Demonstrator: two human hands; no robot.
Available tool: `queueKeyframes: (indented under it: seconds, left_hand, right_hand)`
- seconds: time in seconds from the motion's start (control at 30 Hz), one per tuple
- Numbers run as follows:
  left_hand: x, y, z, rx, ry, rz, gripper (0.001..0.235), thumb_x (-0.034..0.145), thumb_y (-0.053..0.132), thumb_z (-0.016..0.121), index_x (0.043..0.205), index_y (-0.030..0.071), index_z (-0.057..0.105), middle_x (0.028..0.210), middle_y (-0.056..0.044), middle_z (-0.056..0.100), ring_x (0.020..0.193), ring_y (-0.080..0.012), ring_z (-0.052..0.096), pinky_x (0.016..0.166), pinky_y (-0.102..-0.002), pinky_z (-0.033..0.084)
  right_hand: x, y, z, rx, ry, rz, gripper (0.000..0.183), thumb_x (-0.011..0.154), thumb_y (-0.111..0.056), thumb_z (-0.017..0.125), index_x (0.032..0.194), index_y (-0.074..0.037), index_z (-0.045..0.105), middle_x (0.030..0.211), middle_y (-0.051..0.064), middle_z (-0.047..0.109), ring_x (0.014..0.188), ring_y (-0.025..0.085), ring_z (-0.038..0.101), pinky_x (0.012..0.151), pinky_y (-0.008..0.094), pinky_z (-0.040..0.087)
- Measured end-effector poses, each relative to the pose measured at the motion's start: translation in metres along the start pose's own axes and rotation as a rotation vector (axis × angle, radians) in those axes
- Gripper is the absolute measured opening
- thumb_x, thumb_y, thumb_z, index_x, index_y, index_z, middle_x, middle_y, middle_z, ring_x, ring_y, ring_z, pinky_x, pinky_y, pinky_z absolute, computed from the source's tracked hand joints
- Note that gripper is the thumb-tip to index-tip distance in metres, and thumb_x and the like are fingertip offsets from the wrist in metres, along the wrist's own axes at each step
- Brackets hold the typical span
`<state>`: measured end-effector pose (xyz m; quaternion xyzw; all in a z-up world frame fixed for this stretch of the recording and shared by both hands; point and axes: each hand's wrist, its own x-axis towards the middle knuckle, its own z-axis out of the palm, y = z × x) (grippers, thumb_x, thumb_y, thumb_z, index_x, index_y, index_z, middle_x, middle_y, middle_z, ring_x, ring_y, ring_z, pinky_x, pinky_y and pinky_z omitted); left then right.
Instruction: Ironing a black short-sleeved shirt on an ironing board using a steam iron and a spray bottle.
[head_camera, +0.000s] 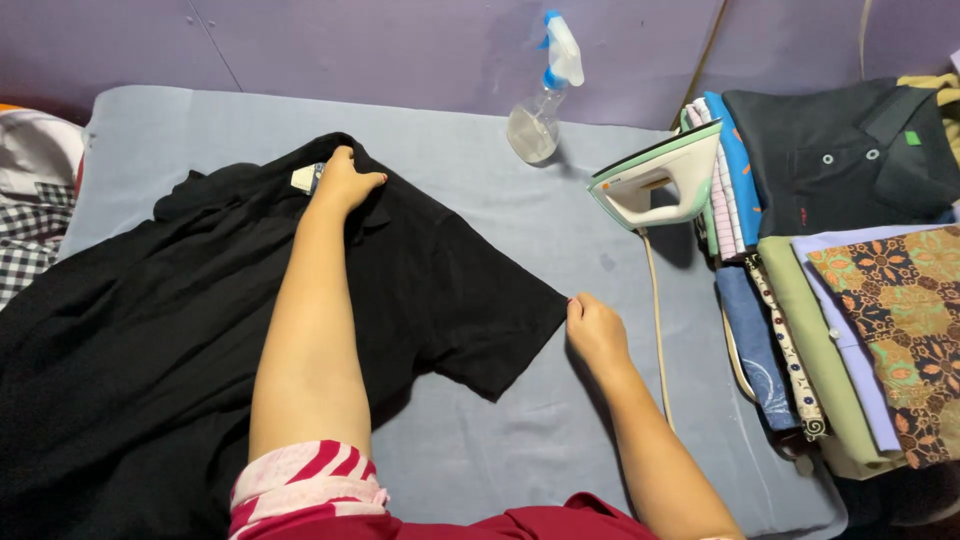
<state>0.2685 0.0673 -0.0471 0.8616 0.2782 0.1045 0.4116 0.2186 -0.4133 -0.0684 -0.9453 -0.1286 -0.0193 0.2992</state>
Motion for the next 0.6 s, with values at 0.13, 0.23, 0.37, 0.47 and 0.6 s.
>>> queueKeyframes:
  seconds: [0.13, 0.23, 0.37, 0.47, 0.6]
  left_hand:
    - [-0.006, 0.015, -0.026, 0.189, -0.162, -0.088, 0.055, 0.078, 0.025, 0.086, 0.12, 0.0, 0.061, 0.121, -0.022, 0.065, 0.113, -0.0358, 0.063, 0.093, -0.044, 0.05]
    - [-0.004, 0.007, -0.021, 0.082, -0.136, -0.096, 0.031, 0.086, 0.021, 0.076, 0.109, 0.0, 0.07, 0.11, -0.018, 0.074, 0.105, -0.0315, 0.07, 0.091, -0.042, 0.054]
    - [0.007, 0.011, -0.008, -0.212, -0.003, 0.047, 0.024, 0.091, 0.018, 0.071, 0.106, 0.0, 0.068, 0.105, -0.019, 0.074, 0.099, -0.0328, 0.07, 0.086, -0.041, 0.054]
    - [0.01, 0.011, 0.006, -0.013, 0.03, 0.184, 0.029, 0.095, 0.023, 0.074, 0.108, -0.001, 0.067, 0.107, -0.022, 0.071, 0.102, -0.0393, 0.067, 0.088, -0.044, 0.053]
    - [0.02, 0.008, 0.03, 0.158, 0.116, 0.104, 0.03, 0.088, 0.027, 0.075, 0.114, 0.011, 0.07, 0.108, -0.017, 0.071, 0.103, -0.0399, 0.064, 0.081, -0.049, 0.051]
  right_hand:
    - [0.003, -0.057, -0.027, -0.053, 0.079, -0.121, 0.024, 0.098, -0.027, 0.061, 0.097, -0.004, 0.071, 0.088, 0.021, 0.07, 0.082, 0.044, 0.066, 0.071, 0.052, 0.051]
    - [0.009, -0.058, -0.024, 0.031, 0.073, -0.229, 0.024, 0.091, -0.028, 0.065, 0.092, -0.005, 0.07, 0.089, 0.021, 0.071, 0.08, 0.043, 0.067, 0.067, 0.05, 0.052]
    - [0.019, -0.02, -0.005, 0.047, 0.022, -0.127, 0.024, 0.097, -0.028, 0.065, 0.09, -0.006, 0.069, 0.087, 0.02, 0.071, 0.081, 0.042, 0.068, 0.07, 0.049, 0.053]
    - [0.014, -0.019, -0.008, -0.048, -0.031, 0.038, 0.023, 0.098, -0.028, 0.066, 0.091, -0.007, 0.071, 0.083, 0.021, 0.072, 0.081, 0.043, 0.067, 0.07, 0.051, 0.052]
    - [0.015, -0.028, 0.004, -0.118, 0.072, -0.076, 0.023, 0.096, -0.027, 0.066, 0.087, -0.005, 0.069, 0.085, 0.019, 0.072, 0.08, 0.043, 0.067, 0.069, 0.052, 0.052]
